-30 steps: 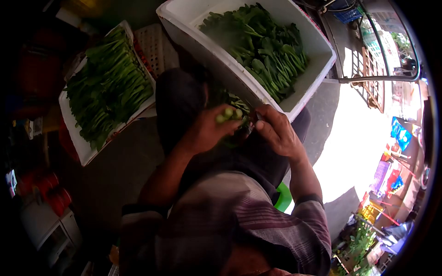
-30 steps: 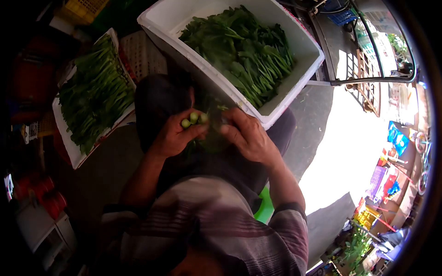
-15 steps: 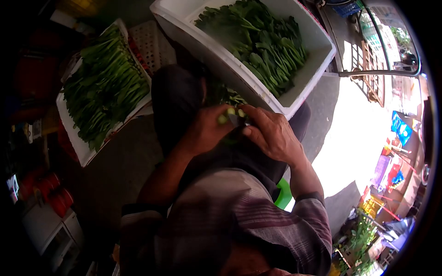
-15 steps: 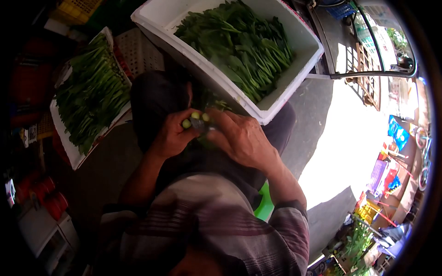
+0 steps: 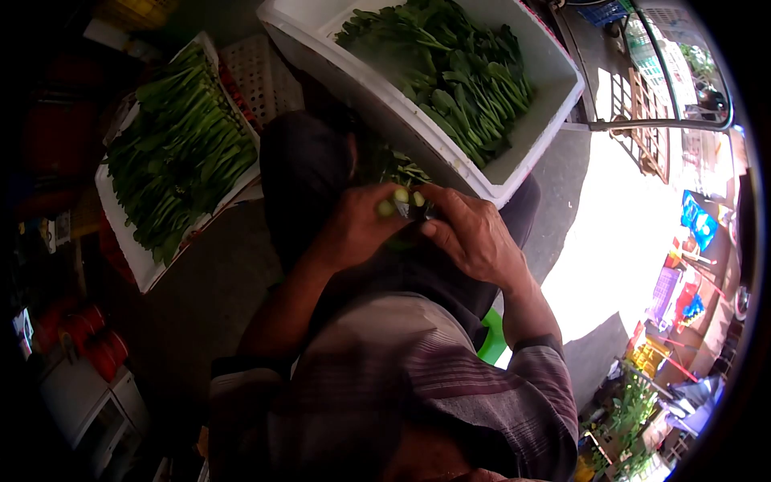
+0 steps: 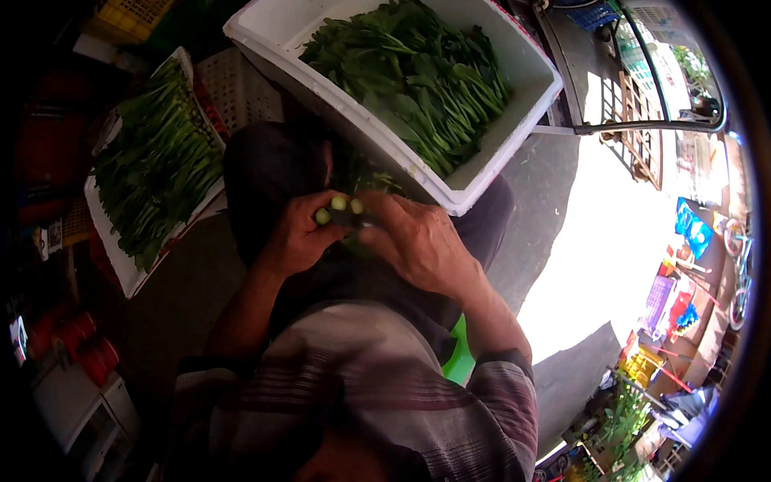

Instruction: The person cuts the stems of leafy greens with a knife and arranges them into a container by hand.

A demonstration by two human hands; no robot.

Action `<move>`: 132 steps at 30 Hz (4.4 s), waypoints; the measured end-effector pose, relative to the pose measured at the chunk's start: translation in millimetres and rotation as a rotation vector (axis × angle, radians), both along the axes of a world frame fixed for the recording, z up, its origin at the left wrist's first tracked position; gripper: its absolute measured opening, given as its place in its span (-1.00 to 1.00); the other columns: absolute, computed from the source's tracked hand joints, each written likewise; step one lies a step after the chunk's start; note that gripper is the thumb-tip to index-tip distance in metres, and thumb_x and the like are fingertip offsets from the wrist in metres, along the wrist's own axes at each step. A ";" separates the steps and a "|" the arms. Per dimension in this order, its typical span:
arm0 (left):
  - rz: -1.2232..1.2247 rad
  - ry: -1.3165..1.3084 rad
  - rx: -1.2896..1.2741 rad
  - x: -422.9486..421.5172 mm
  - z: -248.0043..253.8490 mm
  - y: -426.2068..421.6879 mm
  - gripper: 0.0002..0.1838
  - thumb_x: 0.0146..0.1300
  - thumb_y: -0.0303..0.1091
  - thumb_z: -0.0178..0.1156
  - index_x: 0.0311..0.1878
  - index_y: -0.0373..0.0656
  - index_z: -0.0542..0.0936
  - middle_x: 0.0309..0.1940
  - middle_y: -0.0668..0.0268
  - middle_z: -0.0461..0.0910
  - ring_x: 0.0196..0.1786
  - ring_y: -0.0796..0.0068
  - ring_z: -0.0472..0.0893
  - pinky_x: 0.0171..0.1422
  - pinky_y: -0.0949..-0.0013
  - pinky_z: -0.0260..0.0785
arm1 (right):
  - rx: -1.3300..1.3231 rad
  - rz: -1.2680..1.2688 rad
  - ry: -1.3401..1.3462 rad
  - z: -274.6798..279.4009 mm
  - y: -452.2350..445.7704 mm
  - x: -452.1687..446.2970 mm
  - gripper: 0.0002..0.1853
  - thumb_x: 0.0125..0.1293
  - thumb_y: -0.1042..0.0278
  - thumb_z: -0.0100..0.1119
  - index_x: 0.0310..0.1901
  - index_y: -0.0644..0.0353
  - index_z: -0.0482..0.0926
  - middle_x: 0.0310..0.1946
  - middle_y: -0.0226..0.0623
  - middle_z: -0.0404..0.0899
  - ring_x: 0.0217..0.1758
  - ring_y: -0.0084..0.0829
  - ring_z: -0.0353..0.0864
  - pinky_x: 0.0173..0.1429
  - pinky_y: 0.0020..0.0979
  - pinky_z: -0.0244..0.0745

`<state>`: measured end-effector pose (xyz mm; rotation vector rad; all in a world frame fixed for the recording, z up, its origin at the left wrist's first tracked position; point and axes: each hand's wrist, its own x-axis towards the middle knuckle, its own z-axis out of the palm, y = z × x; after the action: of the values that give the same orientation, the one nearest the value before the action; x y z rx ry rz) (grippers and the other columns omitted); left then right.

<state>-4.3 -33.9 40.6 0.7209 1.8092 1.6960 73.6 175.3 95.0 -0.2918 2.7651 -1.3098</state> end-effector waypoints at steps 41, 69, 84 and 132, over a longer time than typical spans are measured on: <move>-0.050 -0.043 -0.065 9.2 -5.9 5.9 -0.73 0.35 -0.37 0.41 0.00 -0.32 0.66 -0.22 0.06 0.73 -0.19 0.33 0.74 -0.10 0.29 0.54 | -0.153 -0.027 -0.021 -17.7 14.3 25.0 -0.56 0.53 0.38 0.09 0.40 0.21 0.47 -0.02 0.13 0.65 -0.01 0.19 0.67 0.08 -0.04 0.56; 0.102 -0.399 0.318 -20.1 -19.1 -13.3 -0.82 0.48 -0.40 0.25 0.04 -0.26 0.62 -0.29 0.18 0.67 -0.21 0.35 0.68 0.04 0.18 0.58 | -0.130 -0.289 -0.424 -22.5 19.5 26.5 -0.75 0.25 0.23 0.40 -0.27 0.30 0.70 -0.48 -0.10 0.64 -0.41 -0.30 0.66 -0.26 -0.28 0.50; 0.221 -0.486 0.400 -34.3 -25.4 -33.3 -0.81 0.46 -0.28 0.24 -0.12 -0.22 0.61 -0.31 0.13 0.69 -0.18 0.23 0.71 0.05 0.09 0.56 | 0.812 -0.338 -0.158 -137.6 125.6 -285.3 -0.65 0.39 0.11 0.07 -0.04 0.16 0.71 -0.04 0.02 0.73 0.04 0.04 0.73 0.09 0.00 0.63; 0.226 0.604 -0.254 -13.1 45.4 21.5 -0.74 0.27 -0.55 0.40 0.03 -0.24 0.69 -0.10 0.16 0.64 -0.11 0.21 0.71 -0.09 0.26 0.54 | -0.400 -0.352 -0.351 -15.3 45.9 -14.7 -0.64 0.36 0.35 0.29 0.13 0.31 0.59 -0.44 -0.40 0.65 -0.40 -0.64 0.55 -0.32 -0.50 0.43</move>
<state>-17.4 -12.4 86.0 1.0216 2.5480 1.4267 58.9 221.3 79.7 0.3919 2.3140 -1.7892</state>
